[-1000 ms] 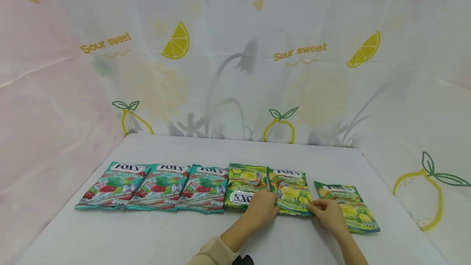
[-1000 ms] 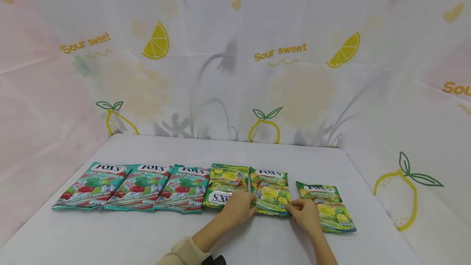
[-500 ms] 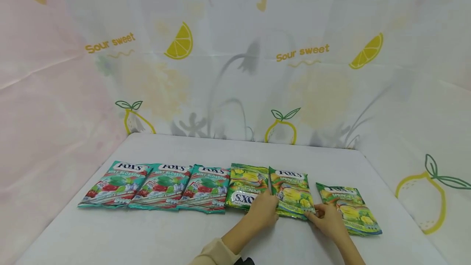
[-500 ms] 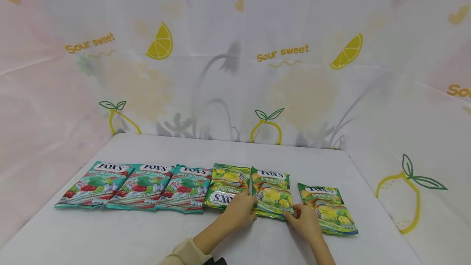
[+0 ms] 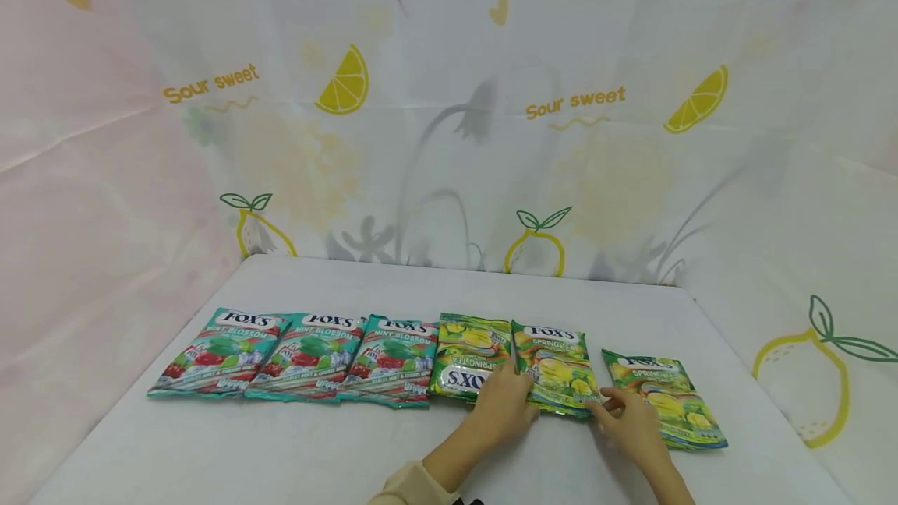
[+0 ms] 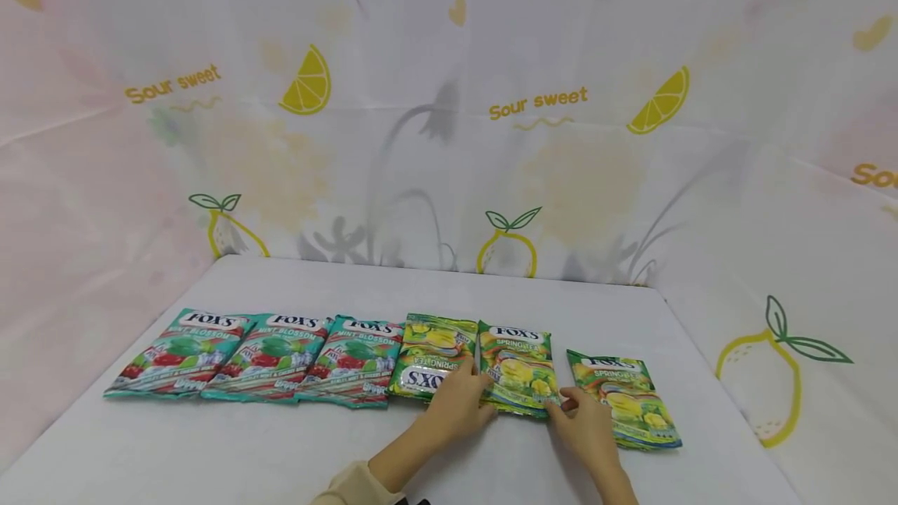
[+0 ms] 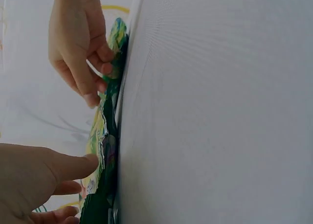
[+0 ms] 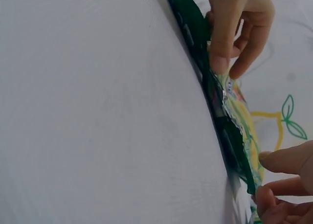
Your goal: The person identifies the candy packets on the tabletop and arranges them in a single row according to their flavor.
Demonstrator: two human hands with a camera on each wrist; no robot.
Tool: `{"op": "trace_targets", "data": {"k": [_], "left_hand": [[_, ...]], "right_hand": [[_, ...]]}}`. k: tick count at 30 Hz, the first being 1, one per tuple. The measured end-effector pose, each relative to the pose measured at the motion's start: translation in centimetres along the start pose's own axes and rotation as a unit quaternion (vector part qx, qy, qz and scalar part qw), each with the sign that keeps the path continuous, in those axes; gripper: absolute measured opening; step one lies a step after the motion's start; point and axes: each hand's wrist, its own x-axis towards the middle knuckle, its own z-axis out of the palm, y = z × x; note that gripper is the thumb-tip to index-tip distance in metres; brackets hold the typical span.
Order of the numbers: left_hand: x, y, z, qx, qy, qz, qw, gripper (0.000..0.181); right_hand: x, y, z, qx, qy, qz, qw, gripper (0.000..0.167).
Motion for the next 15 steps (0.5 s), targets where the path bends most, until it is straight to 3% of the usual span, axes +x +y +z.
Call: {"op": "trace_targets", "data": {"k": [3,5,9,15], "left_hand": [[0.1,0.4,0.2,-0.031,0.048,0.014,0.9983,0.028],[0.3,0.8,0.2,-0.066,0.064,0.026,0.9954,0.027],[0.9,1.8,0.6,-0.147,0.059,0.052,0.9859,0.023],[2.3,3.6,1.3,-0.252,0.050,0.077,0.9632,0.018]], "right_hand": [[0.1,0.2,-0.5,0.018,0.022,-0.007,0.9996,0.034],[0.2,0.4,-1.0,0.023,0.034,-0.005,0.9991,0.031],[0.1,1.2,-2.0,0.034,0.053,0.005,0.9980,0.027],[-0.2,3.0,-3.5,0.070,0.064,0.005,0.9955,0.026]]}}
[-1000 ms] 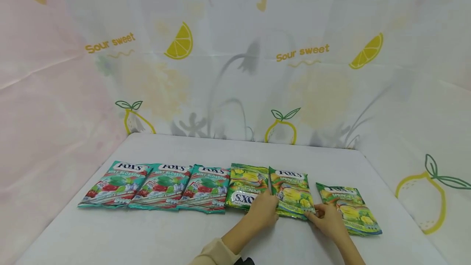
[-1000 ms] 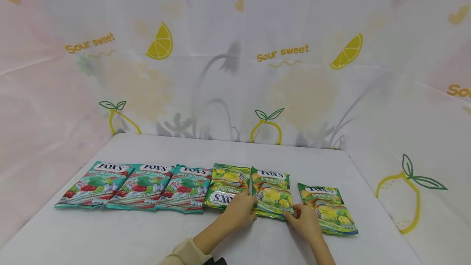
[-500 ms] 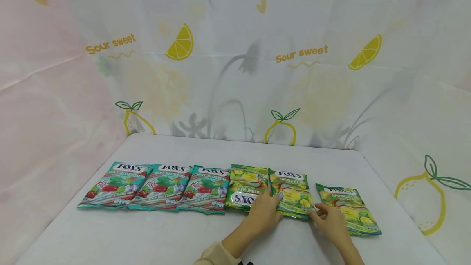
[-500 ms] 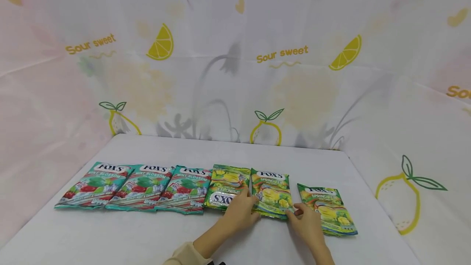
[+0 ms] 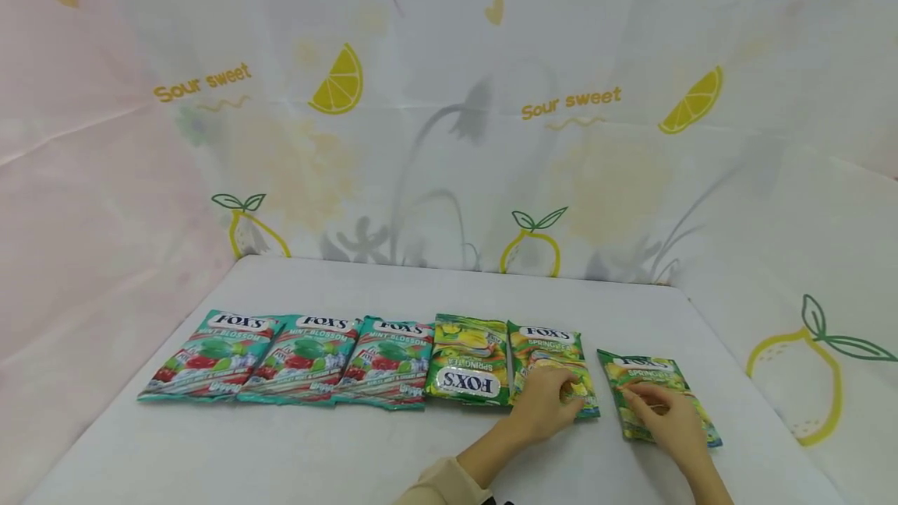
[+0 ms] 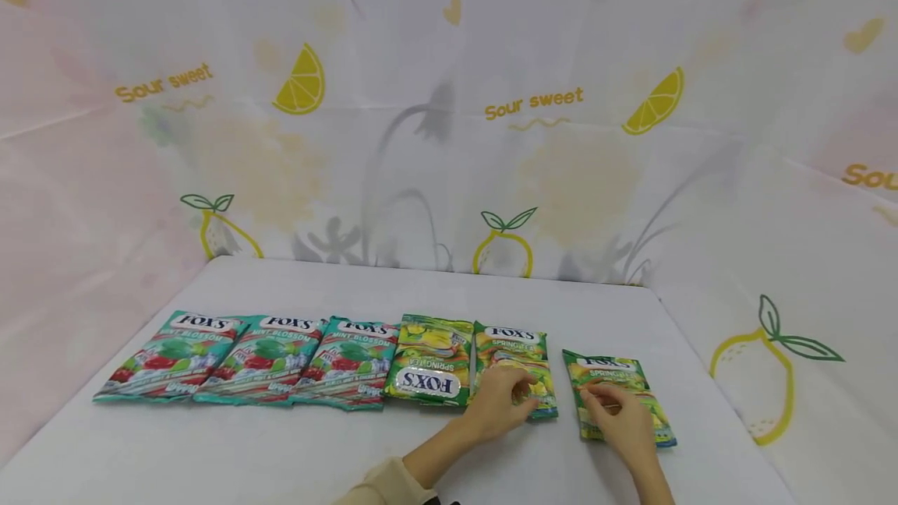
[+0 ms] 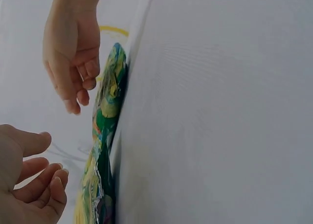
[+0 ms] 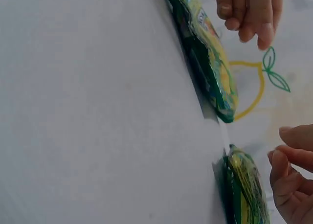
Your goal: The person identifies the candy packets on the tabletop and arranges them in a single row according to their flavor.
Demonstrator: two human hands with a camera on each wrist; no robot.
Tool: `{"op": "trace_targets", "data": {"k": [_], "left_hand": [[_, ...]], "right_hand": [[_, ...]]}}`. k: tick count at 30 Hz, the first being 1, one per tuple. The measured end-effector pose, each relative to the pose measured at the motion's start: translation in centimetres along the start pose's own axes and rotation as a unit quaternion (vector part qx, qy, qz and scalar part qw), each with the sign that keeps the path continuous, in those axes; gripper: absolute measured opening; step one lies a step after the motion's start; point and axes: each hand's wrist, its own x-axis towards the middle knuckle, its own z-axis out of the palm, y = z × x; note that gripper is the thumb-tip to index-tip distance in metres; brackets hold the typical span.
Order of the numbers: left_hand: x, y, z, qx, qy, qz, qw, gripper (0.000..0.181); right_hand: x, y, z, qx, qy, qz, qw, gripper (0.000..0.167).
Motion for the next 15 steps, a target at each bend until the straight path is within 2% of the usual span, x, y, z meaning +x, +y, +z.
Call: {"op": "trace_targets", "data": {"k": [5,8,10,15], "left_hand": [[1.1,0.4,1.5,-0.040,-0.008,-0.014,0.9991,0.017],[1.7,0.6,2.1,-0.037,-0.011,-0.021,0.9990,0.018],[2.1,0.8,2.4,-0.020,-0.015,-0.028,0.9993,0.017],[2.8,1.2,3.2,0.001,-0.027,-0.046,0.9986,0.017]], "right_hand": [[0.2,1.0,-1.6,-0.019,-0.022,0.030,0.9991,0.035],[0.4,1.6,-2.4,-0.024,-0.034,0.039,0.9984,0.037],[0.5,2.0,-2.9,-0.017,-0.038,0.045,0.9981,0.038],[0.7,3.1,-4.0,-0.007,-0.033,0.059,0.9977,0.041]]}}
